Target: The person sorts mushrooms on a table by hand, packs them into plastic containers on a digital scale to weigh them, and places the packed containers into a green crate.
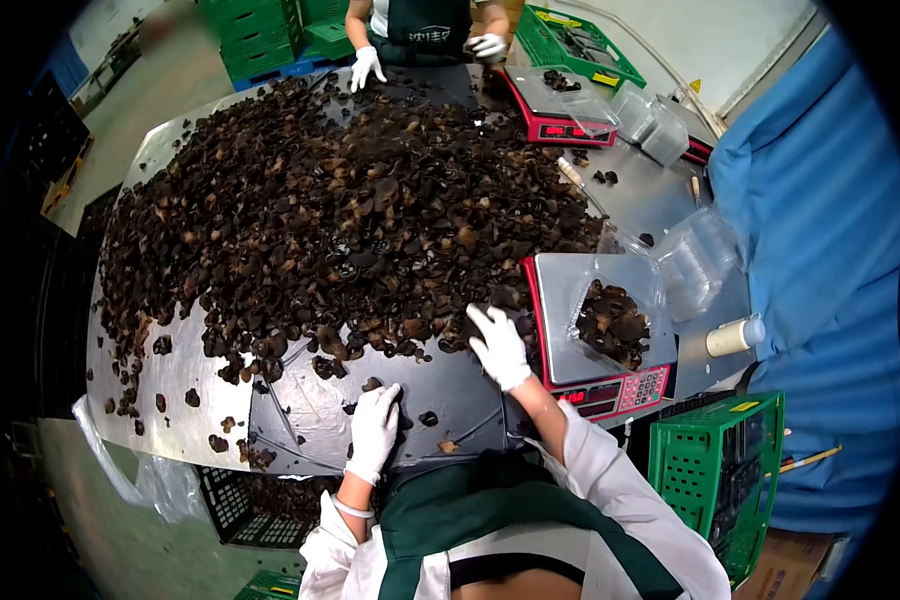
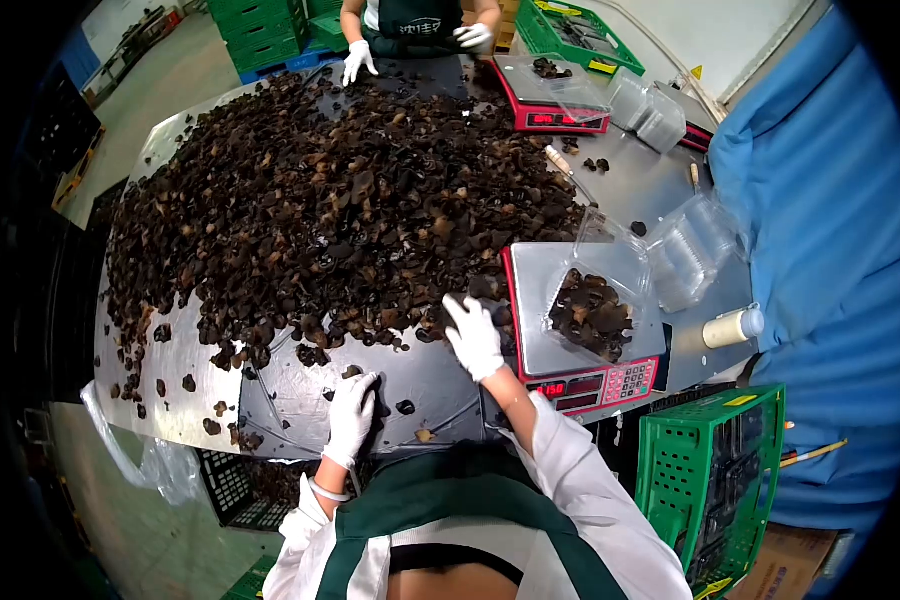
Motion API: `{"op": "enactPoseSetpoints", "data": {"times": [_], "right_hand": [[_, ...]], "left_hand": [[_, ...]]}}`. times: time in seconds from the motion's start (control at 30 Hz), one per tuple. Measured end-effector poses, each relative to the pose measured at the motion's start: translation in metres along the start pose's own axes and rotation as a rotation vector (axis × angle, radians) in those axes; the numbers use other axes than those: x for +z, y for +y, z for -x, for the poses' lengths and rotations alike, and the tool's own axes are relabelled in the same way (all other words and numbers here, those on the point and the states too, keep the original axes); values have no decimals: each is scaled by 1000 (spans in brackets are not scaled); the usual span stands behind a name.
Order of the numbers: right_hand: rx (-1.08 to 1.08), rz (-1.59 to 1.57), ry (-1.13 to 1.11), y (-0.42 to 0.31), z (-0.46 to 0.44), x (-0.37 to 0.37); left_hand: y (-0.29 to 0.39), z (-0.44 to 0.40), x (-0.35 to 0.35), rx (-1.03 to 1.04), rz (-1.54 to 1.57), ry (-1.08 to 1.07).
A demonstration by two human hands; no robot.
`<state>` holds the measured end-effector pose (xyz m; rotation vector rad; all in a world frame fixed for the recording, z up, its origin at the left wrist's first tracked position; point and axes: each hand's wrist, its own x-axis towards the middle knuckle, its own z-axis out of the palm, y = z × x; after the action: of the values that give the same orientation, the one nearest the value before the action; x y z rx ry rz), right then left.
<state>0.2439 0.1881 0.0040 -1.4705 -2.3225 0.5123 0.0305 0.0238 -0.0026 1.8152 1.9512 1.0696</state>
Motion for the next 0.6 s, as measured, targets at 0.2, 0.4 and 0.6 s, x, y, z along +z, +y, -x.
{"op": "enactPoseSetpoints", "data": {"times": [0.2,0.4,0.6], "right_hand": [[283,-951,-110,-8,30,0],[644,-1907,-315,-1,45,-28],[351,-2468,-379,3,48,-26]], "left_hand": [[15,-11,2,-20,141,-12],[35,-31,18,-480,916,-180],[54,-41,23,-486,954,-228]]}}
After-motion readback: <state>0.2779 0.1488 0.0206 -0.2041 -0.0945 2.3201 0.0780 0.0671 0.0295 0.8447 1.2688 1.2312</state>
